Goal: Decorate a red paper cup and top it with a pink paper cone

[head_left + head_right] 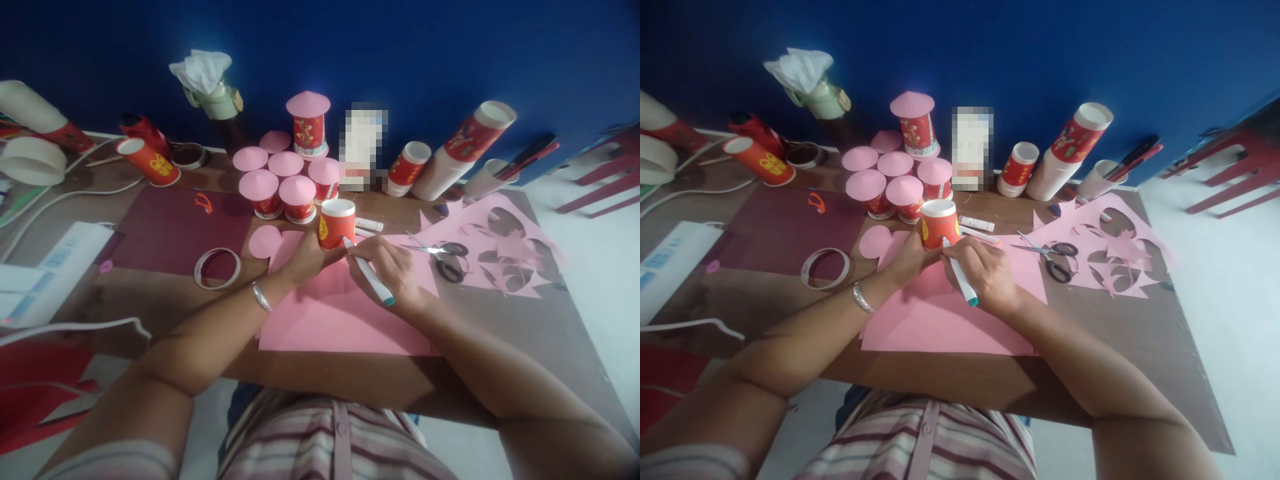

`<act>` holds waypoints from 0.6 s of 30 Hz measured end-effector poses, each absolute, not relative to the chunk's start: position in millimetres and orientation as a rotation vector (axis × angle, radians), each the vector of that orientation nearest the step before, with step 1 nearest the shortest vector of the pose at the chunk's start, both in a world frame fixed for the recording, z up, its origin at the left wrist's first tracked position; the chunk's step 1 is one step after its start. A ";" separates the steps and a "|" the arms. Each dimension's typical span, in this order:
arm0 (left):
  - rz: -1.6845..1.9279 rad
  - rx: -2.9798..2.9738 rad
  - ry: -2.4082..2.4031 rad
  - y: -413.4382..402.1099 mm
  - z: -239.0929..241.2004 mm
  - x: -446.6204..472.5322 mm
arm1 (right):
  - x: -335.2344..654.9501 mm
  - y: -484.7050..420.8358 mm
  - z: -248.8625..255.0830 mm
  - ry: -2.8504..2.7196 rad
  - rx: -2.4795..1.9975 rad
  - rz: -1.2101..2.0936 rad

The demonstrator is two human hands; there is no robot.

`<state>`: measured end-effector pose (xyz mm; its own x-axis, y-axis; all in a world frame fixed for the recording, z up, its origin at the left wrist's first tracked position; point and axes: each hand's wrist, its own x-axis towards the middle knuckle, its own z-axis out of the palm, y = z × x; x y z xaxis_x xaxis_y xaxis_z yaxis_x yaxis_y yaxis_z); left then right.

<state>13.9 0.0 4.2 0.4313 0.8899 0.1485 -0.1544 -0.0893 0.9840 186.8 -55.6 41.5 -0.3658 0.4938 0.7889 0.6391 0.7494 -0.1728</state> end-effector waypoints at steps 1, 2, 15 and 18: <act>1.013 1.381 0.711 0.4 3.8 14.0 | 187.0 -55.3 42.3 -2.037 -0.856 -0.204; 1.016 1.380 0.713 0.6 3.5 14.2 | 187.1 -55.0 43.0 -2.037 -0.864 -0.210; 1.018 1.411 0.774 0.6 7.5 13.8 | 192.6 -53.8 43.4 -2.018 -0.920 -0.189; 1.018 1.379 0.753 0.6 7.2 14.7 | 192.0 -53.5 45.0 -2.013 -0.938 -0.204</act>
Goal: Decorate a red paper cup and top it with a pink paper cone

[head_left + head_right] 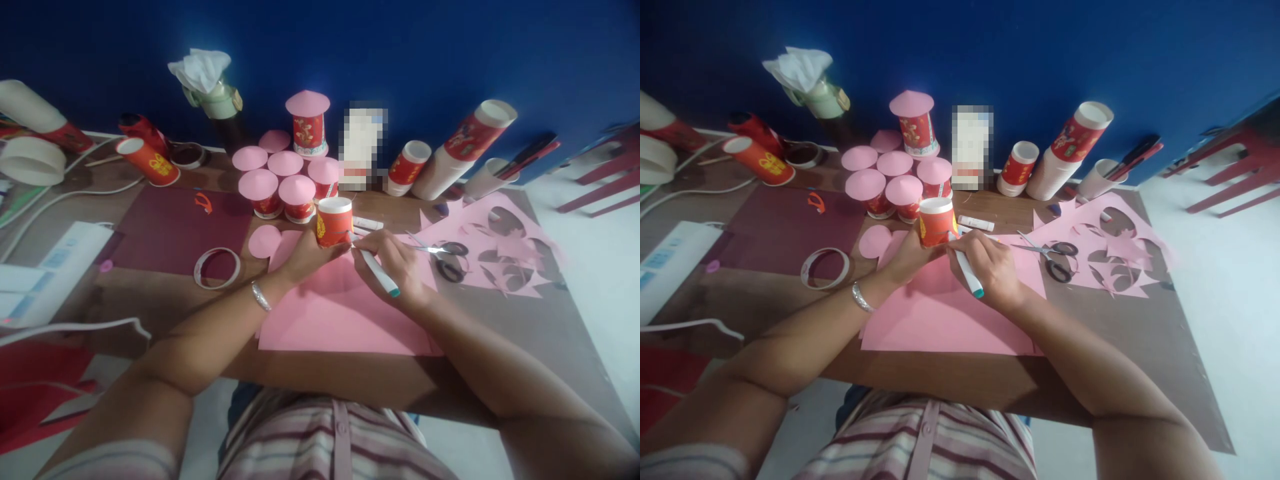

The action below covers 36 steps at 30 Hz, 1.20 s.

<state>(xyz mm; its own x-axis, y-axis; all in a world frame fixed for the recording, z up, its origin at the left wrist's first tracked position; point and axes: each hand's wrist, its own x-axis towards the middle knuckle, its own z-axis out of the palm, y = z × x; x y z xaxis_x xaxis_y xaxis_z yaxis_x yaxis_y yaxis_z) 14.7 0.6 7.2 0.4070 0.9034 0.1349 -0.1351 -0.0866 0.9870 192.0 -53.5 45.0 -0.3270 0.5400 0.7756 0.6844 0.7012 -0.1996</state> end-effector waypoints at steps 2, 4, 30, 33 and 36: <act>1.012 1.362 0.748 0.7 7.1 15.1 | 191.7 -53.0 46.6 -2.009 -0.937 -0.214; 1.020 1.342 0.751 0.8 7.1 15.2 | 191.8 -52.6 48.3 -2.010 -0.931 -0.221; 1.072 1.472 0.718 0.7 -3.8 15.8 | 187.1 -58.3 42.0 -2.094 -0.817 -0.184; 1.069 1.473 0.731 0.5 -2.4 16.5 | 186.7 -58.2 43.0 -2.086 -0.812 -0.198; 1.063 1.473 0.745 -0.1 -0.4 17.5 | 185.6 -58.0 42.5 -2.078 -0.808 -0.212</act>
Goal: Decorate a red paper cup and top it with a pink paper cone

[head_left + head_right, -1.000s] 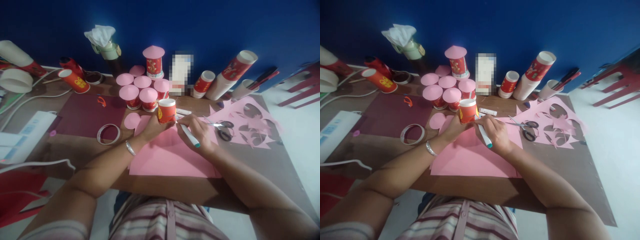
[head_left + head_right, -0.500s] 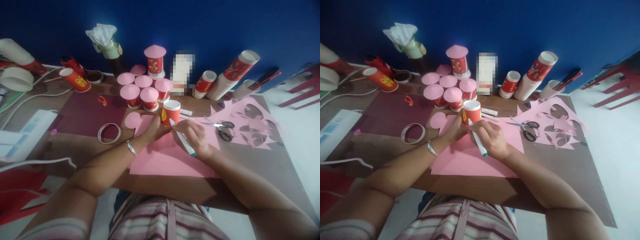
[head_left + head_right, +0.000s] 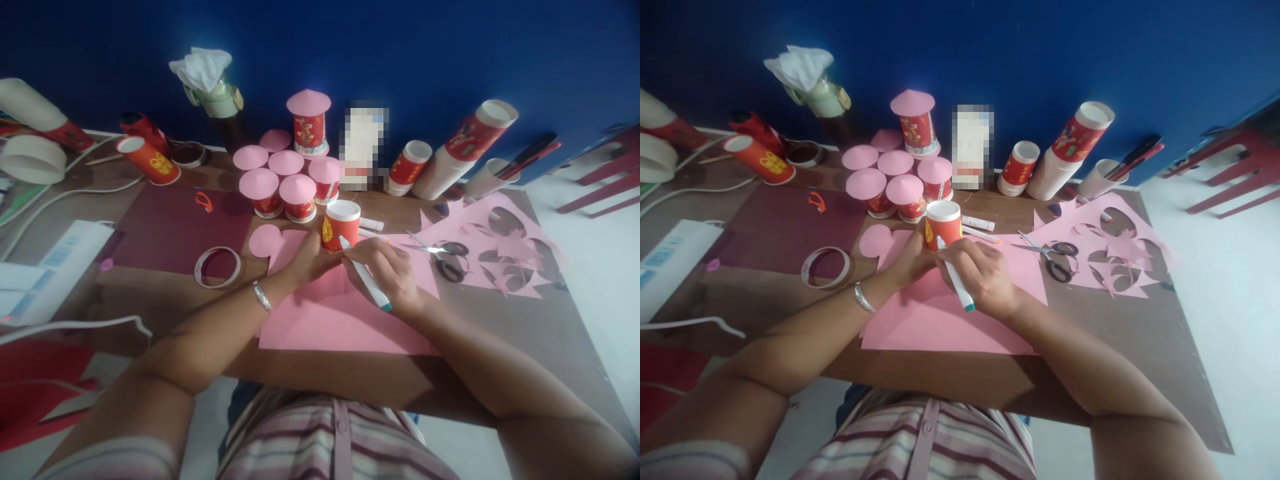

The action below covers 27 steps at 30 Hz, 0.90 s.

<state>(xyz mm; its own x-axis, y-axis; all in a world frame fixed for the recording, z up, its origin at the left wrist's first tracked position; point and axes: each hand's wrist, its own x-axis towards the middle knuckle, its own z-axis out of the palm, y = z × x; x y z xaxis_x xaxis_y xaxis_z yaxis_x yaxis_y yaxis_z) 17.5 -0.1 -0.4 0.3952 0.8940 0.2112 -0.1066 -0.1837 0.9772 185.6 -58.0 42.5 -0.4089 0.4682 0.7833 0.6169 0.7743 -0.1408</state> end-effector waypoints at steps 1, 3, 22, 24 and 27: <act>1.066 1.470 0.751 -0.3 0.0 17.6 | 185.2 -57.9 42.1 -2.073 -0.805 -0.214; 1.062 1.466 0.770 -0.3 0.6 16.8 | 184.7 -57.3 41.6 -2.064 -0.798 -0.220; 0.860 1.186 0.610 1.0 9.0 8.6 | 196.2 -54.1 58.1 -1.982 -0.908 -0.138; 0.851 1.191 0.608 1.2 10.2 8.6 | 195.9 -53.7 58.1 -1.976 -0.909 -0.150; 0.841 1.207 0.633 1.0 11.4 8.5 | 196.2 -53.0 57.1 -1.979 -0.909 -0.151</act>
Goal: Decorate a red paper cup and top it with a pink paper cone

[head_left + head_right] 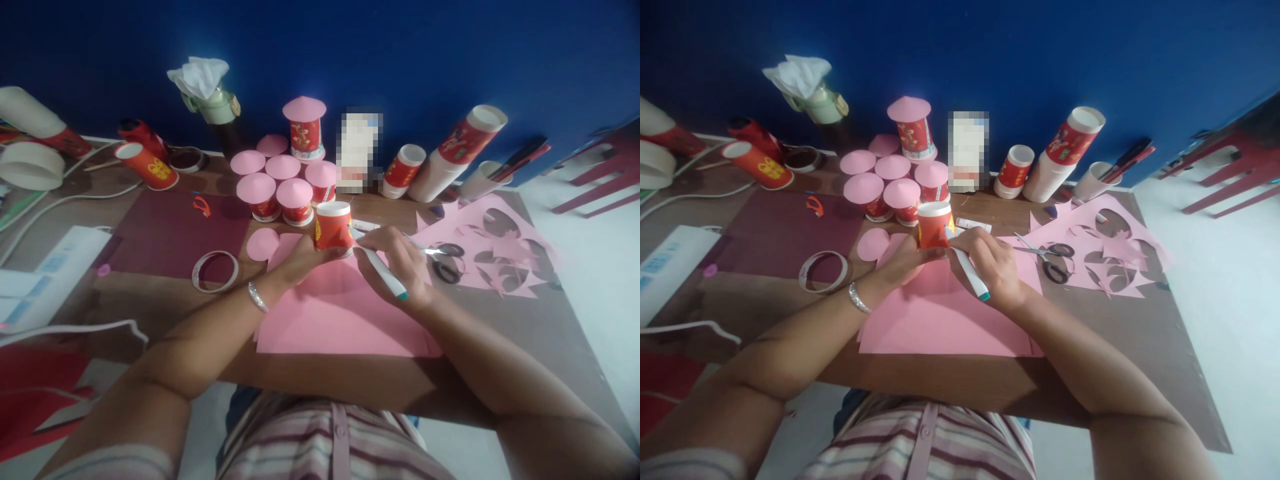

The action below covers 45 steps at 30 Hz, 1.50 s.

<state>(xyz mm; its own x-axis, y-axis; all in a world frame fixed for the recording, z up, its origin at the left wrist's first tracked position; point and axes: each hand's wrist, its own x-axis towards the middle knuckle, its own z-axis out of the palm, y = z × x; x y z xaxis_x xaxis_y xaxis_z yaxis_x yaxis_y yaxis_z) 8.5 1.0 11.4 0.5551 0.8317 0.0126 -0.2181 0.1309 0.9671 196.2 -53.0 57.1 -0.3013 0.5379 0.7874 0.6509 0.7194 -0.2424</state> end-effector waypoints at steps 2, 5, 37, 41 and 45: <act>0.834 1.220 0.631 1.1 10.9 8.1 | 197.0 -52.5 55.8 -1.987 -0.906 -0.144; 0.840 1.225 0.607 1.7 8.7 6.9 | 198.4 -51.6 54.0 -1.991 -0.891 -0.143; 0.836 1.192 0.615 0.9 11.7 6.9 | 197.6 -49.3 52.8 -1.999 -0.839 -0.177; 0.857 1.186 0.584 0.9 8.6 7.3 | 196.8 -50.4 54.0 -2.000 -0.840 -0.212; 0.869 1.197 0.622 0.7 9.9 8.7 | 196.2 -51.1 55.6 -2.013 -0.869 -0.208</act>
<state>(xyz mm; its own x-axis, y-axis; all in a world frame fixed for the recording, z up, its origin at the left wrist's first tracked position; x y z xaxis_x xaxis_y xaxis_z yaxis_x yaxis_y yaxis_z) 8.7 0.7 9.9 0.5414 0.8402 0.0301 -0.2418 0.1214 0.9627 196.2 -51.1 55.6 -0.3427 0.4974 0.7969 0.6499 0.7381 -0.1813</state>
